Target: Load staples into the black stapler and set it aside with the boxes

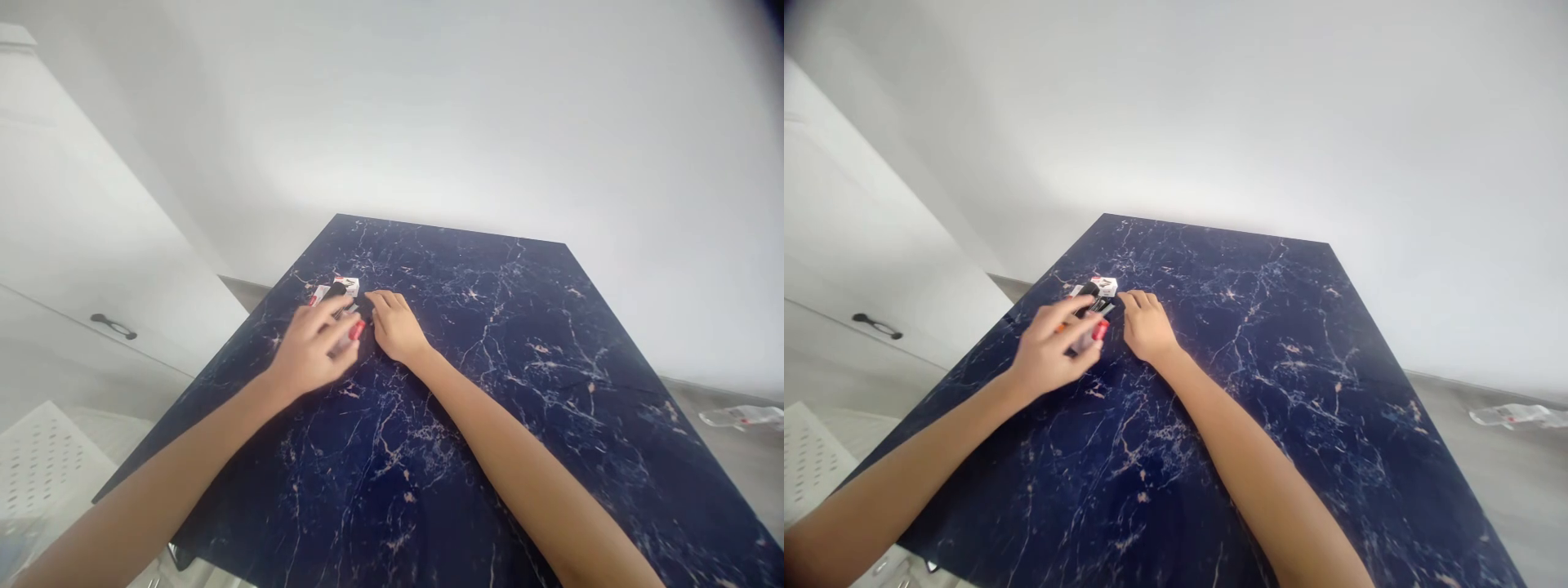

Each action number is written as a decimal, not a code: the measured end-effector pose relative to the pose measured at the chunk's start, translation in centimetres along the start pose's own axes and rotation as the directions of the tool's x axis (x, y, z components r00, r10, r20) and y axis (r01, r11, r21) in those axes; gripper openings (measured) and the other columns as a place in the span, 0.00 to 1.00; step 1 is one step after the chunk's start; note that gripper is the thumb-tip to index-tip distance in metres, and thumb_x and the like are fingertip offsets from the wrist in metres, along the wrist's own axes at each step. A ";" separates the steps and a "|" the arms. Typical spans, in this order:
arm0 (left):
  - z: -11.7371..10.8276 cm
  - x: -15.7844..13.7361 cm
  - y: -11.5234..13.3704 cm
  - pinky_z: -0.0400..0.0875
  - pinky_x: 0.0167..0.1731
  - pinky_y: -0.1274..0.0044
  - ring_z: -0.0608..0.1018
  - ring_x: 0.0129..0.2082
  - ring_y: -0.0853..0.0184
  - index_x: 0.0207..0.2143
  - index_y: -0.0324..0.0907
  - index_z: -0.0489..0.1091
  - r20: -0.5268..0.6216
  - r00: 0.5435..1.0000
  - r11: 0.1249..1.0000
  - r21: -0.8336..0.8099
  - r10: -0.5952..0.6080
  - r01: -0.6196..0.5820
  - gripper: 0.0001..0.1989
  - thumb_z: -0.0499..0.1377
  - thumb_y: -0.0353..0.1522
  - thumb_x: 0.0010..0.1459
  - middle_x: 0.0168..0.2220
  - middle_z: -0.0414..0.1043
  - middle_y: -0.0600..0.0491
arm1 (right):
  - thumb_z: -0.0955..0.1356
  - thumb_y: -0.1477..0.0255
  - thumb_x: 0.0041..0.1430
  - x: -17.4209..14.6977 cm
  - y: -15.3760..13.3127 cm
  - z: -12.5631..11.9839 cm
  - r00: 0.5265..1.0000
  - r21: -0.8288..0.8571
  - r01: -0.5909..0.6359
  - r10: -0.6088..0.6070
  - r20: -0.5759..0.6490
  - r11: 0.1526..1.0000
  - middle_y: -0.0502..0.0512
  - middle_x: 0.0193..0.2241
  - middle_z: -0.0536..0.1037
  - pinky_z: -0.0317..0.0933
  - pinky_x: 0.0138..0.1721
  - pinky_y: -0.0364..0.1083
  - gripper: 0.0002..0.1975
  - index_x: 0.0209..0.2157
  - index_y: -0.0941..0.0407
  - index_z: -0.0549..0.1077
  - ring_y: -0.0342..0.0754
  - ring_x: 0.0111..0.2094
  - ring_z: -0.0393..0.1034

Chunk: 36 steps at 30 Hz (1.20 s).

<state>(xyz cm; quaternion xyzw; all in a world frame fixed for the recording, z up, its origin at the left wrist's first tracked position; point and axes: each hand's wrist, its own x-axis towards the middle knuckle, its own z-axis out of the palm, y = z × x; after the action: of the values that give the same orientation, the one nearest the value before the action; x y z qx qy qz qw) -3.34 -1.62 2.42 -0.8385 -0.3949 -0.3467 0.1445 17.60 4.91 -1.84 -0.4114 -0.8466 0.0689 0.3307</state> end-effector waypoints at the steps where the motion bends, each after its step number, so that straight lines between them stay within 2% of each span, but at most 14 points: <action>1: 0.7 -0.2 0.7 0.73 0.54 0.59 0.80 0.46 0.58 0.52 0.48 0.76 0.081 0.995 0.998 0.018 0.051 -0.053 0.16 0.61 0.31 0.61 0.59 0.73 0.48 | 0.57 0.79 0.69 0.0 0.1 -0.1 0.999 0.011 -0.021 0.021 -0.027 1.000 0.67 0.57 0.73 0.61 0.61 0.57 0.23 0.62 0.63 0.69 0.58 0.57 0.65; 3: 1.9 -0.5 0.9 0.69 0.58 0.53 0.75 0.57 0.49 0.51 0.46 0.78 0.191 0.980 0.994 0.080 0.060 -0.077 0.15 0.61 0.30 0.62 0.61 0.71 0.45 | 0.57 0.79 0.70 0.1 0.4 0.0 0.995 0.031 -0.071 0.073 -0.070 0.997 0.67 0.55 0.75 0.61 0.60 0.57 0.23 0.60 0.63 0.70 0.58 0.55 0.67; 5: 2.7 -0.6 0.1 0.64 0.61 0.48 0.65 0.66 0.40 0.51 0.44 0.78 0.217 0.976 0.989 0.147 -0.012 -0.020 0.15 0.61 0.31 0.62 0.65 0.66 0.42 | 0.57 0.78 0.70 0.2 0.7 0.1 0.989 0.045 -0.116 0.120 -0.089 0.992 0.66 0.54 0.76 0.62 0.59 0.57 0.22 0.60 0.62 0.71 0.58 0.54 0.68; 7: 3.0 -0.5 -1.1 0.60 0.63 0.46 0.60 0.68 0.38 0.52 0.44 0.78 0.210 0.974 0.983 0.181 -0.080 0.042 0.16 0.62 0.33 0.63 0.66 0.64 0.41 | 0.57 0.77 0.70 0.3 1.0 0.5 0.987 0.049 -0.130 0.134 -0.092 0.990 0.66 0.53 0.77 0.63 0.59 0.57 0.21 0.59 0.62 0.71 0.58 0.53 0.69; 10: 3.0 -0.4 -2.1 0.59 0.63 0.45 0.61 0.68 0.38 0.53 0.45 0.77 0.187 0.975 0.976 0.204 -0.116 0.077 0.16 0.61 0.34 0.64 0.66 0.65 0.41 | 0.57 0.78 0.69 0.3 1.2 0.9 0.990 0.040 -0.106 0.109 -0.088 0.994 0.67 0.54 0.76 0.63 0.59 0.57 0.21 0.59 0.62 0.71 0.59 0.53 0.69; 12: 2.8 -0.2 -1.7 0.59 0.64 0.46 0.62 0.68 0.40 0.54 0.44 0.77 0.164 0.982 0.978 0.199 -0.093 0.059 0.16 0.60 0.33 0.65 0.65 0.65 0.41 | 0.57 0.78 0.69 0.1 1.0 0.8 0.990 0.037 -0.097 0.100 -0.098 0.995 0.68 0.54 0.75 0.63 0.59 0.58 0.22 0.59 0.61 0.71 0.59 0.54 0.68; 16: 2.7 0.2 1.5 0.63 0.64 0.52 0.67 0.66 0.47 0.54 0.45 0.75 0.146 0.989 0.998 0.053 0.012 -0.020 0.15 0.59 0.32 0.66 0.62 0.69 0.43 | 0.59 0.77 0.66 -1.2 0.2 -0.4 0.984 0.073 -0.058 0.069 -0.163 0.996 0.68 0.56 0.73 0.62 0.60 0.61 0.23 0.61 0.61 0.68 0.60 0.57 0.66; 19: 3.3 0.8 4.5 0.66 0.63 0.56 0.70 0.62 0.51 0.57 0.44 0.71 0.202 0.979 0.992 -0.124 0.043 -0.018 0.17 0.56 0.30 0.67 0.59 0.71 0.43 | 0.61 0.80 0.59 -3.3 -0.4 -2.1 0.985 0.095 -0.001 0.018 -0.170 0.995 0.67 0.59 0.71 0.62 0.61 0.61 0.30 0.64 0.59 0.64 0.59 0.59 0.64; 21: 4.2 1.3 6.1 0.68 0.61 0.58 0.73 0.60 0.54 0.60 0.44 0.68 0.246 0.968 0.972 -0.234 0.054 0.005 0.19 0.54 0.28 0.68 0.59 0.72 0.44 | 0.60 0.82 0.57 -4.8 -0.6 -3.2 0.985 0.087 -0.021 0.035 -0.167 0.996 0.66 0.60 0.70 0.62 0.61 0.62 0.34 0.66 0.59 0.63 0.59 0.60 0.64; 24: 6.0 2.0 7.4 0.69 0.61 0.58 0.72 0.62 0.53 0.64 0.43 0.63 0.301 0.950 0.946 -0.323 0.081 0.021 0.24 0.54 0.28 0.67 0.61 0.70 0.43 | 0.59 0.82 0.60 -6.9 -0.8 -4.3 0.985 0.007 -0.105 0.105 -0.133 0.994 0.67 0.60 0.70 0.62 0.61 0.64 0.33 0.67 0.59 0.62 0.61 0.60 0.63; 29: 8.0 2.2 7.4 0.66 0.63 0.54 0.71 0.62 0.49 0.64 0.36 0.63 0.411 0.900 0.958 -0.287 0.142 -0.020 0.25 0.53 0.27 0.66 0.60 0.70 0.36 | 0.60 0.81 0.62 -8.1 -0.9 -4.7 0.989 -0.134 -0.136 0.142 0.035 0.982 0.65 0.60 0.73 0.61 0.62 0.62 0.27 0.62 0.59 0.70 0.61 0.60 0.64; 36: 8.1 1.9 7.0 0.64 0.65 0.55 0.71 0.63 0.50 0.64 0.37 0.64 0.413 0.899 0.960 -0.280 0.144 -0.025 0.24 0.52 0.28 0.67 0.62 0.69 0.38 | 0.60 0.81 0.63 -7.8 -0.5 -4.6 0.984 -0.132 -0.147 0.158 0.081 0.980 0.66 0.62 0.72 0.60 0.65 0.60 0.28 0.63 0.62 0.70 0.58 0.62 0.64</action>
<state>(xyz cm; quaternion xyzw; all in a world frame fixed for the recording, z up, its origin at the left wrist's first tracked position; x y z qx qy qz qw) 6.61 -0.88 -1.92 -0.9224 -0.3292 -0.1970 -0.0457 23.58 -1.90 -2.08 -0.4915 -0.8294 0.0592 0.2589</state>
